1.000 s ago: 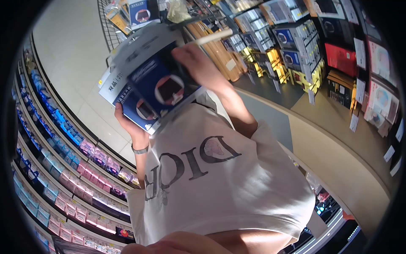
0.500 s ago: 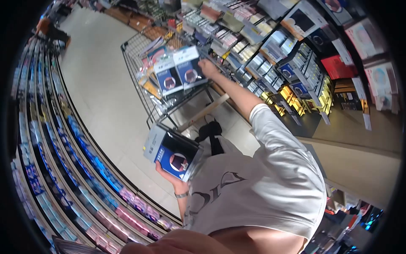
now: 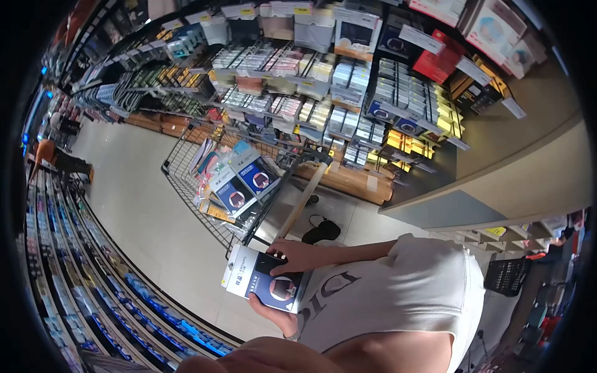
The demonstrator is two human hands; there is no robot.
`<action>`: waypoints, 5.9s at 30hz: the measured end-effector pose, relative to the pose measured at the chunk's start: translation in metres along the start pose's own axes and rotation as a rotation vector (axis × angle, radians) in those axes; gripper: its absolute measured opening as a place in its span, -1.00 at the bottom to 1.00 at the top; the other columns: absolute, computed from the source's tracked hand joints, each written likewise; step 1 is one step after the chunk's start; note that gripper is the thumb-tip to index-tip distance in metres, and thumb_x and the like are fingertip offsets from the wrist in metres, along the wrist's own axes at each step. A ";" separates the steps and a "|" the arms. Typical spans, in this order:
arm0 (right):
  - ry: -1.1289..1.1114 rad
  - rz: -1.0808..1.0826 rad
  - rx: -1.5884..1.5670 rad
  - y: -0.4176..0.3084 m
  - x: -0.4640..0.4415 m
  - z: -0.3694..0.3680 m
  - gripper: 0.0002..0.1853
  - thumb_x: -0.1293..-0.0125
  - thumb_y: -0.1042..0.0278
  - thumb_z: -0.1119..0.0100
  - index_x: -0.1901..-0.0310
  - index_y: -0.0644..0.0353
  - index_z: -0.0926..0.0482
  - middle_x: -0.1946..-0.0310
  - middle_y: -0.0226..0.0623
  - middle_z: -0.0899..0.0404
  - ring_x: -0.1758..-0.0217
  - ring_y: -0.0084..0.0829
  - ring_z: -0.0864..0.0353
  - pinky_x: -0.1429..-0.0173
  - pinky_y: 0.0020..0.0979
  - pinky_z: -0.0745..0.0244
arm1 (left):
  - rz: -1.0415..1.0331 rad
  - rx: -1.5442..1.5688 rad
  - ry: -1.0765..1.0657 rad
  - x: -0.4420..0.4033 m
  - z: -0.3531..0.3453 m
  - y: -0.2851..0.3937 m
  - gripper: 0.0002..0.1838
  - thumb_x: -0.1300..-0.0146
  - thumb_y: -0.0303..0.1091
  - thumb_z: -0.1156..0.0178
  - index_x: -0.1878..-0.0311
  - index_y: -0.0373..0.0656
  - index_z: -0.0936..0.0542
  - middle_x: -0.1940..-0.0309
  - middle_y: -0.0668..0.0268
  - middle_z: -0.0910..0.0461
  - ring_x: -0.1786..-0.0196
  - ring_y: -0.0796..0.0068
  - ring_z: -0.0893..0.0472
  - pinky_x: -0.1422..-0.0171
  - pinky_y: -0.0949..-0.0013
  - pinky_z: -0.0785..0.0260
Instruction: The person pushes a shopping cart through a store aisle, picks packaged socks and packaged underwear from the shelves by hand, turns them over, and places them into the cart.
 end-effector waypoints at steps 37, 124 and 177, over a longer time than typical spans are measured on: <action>-0.752 0.208 -2.398 -0.075 -0.017 0.151 -0.82 -0.63 0.19 0.08 0.17 0.05 -0.36 0.64 -0.32 -0.39 0.75 -0.45 -0.42 0.72 -0.44 -0.40 | 0.960 1.593 -0.850 -0.014 -0.271 0.016 -0.82 -0.63 -0.29 0.16 0.07 -0.17 -0.37 0.67 0.26 -0.51 0.75 0.46 -0.52 0.71 0.47 -0.36; 0.415 -0.131 0.643 0.148 -0.349 0.064 -0.35 -0.46 0.17 -0.14 -0.31 0.61 -0.25 -0.21 0.26 -0.39 -0.27 0.16 -0.41 -0.29 -0.04 -0.47 | 0.017 -0.519 -0.366 -0.443 -0.125 -0.081 -0.11 -0.40 -0.05 -0.37 -0.50 -0.50 -0.20 -0.42 -0.15 -0.41 -0.29 0.05 -0.54 -0.46 0.06 -0.35; 1.295 0.564 -0.044 -0.004 0.070 0.599 -0.07 -0.24 -0.07 -0.53 -0.41 0.41 -0.28 -0.26 0.06 -0.49 -0.38 -0.19 -0.47 -0.43 -0.22 -0.35 | -0.463 -0.294 -1.249 -0.076 -0.771 -0.059 -0.50 -0.46 -0.13 -0.29 -0.23 -0.35 -0.52 -0.07 0.11 -0.65 -0.06 0.34 -0.65 -0.22 0.28 -0.46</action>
Point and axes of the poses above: each hand's wrist, its own x-axis away from the middle knuckle, its own z-axis out of the back of the hand, y = z × x, the point moved 5 cm from there along -x, towards the middle knuckle
